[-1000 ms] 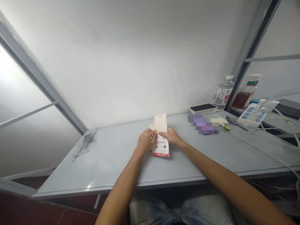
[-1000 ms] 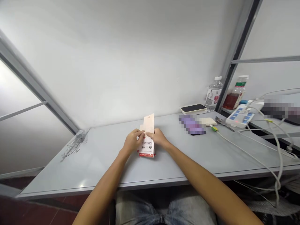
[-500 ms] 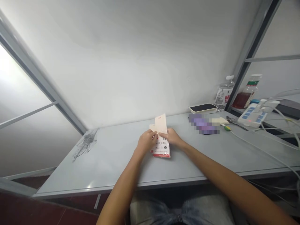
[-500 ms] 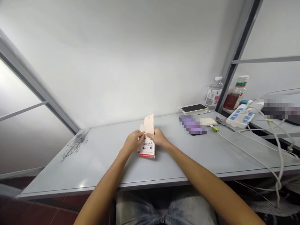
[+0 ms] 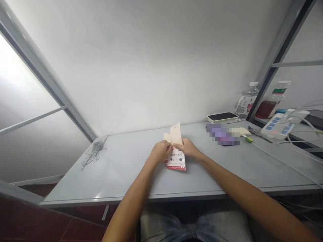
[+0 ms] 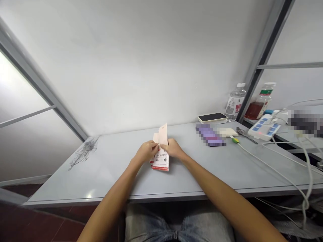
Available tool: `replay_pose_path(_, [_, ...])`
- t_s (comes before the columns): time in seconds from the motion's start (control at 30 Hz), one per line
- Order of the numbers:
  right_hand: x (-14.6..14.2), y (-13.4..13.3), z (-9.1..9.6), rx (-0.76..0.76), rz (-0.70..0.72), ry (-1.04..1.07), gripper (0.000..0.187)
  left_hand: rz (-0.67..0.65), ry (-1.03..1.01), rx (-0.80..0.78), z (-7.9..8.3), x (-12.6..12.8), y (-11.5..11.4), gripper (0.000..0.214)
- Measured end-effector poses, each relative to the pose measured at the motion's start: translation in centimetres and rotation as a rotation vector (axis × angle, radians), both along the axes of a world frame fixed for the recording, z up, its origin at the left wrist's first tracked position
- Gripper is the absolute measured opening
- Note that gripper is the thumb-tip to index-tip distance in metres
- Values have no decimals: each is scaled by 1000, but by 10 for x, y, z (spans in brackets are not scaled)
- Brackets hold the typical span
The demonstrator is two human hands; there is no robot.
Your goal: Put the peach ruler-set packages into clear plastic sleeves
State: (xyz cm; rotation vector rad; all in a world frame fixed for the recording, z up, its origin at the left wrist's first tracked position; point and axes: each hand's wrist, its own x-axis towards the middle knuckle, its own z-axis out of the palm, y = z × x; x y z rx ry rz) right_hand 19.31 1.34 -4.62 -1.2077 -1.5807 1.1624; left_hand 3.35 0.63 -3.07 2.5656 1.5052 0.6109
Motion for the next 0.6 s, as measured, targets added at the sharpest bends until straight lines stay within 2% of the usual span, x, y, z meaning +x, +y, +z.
replay_pose_path(0.33, [-2, -1, -1, 14, 22, 2, 21, 87, -126, 24, -8, 8, 1, 20])
replay_pose_path(0.6, [-3, 0, 1, 20, -9, 72, 24, 160, -323, 13, -10, 8, 3, 23])
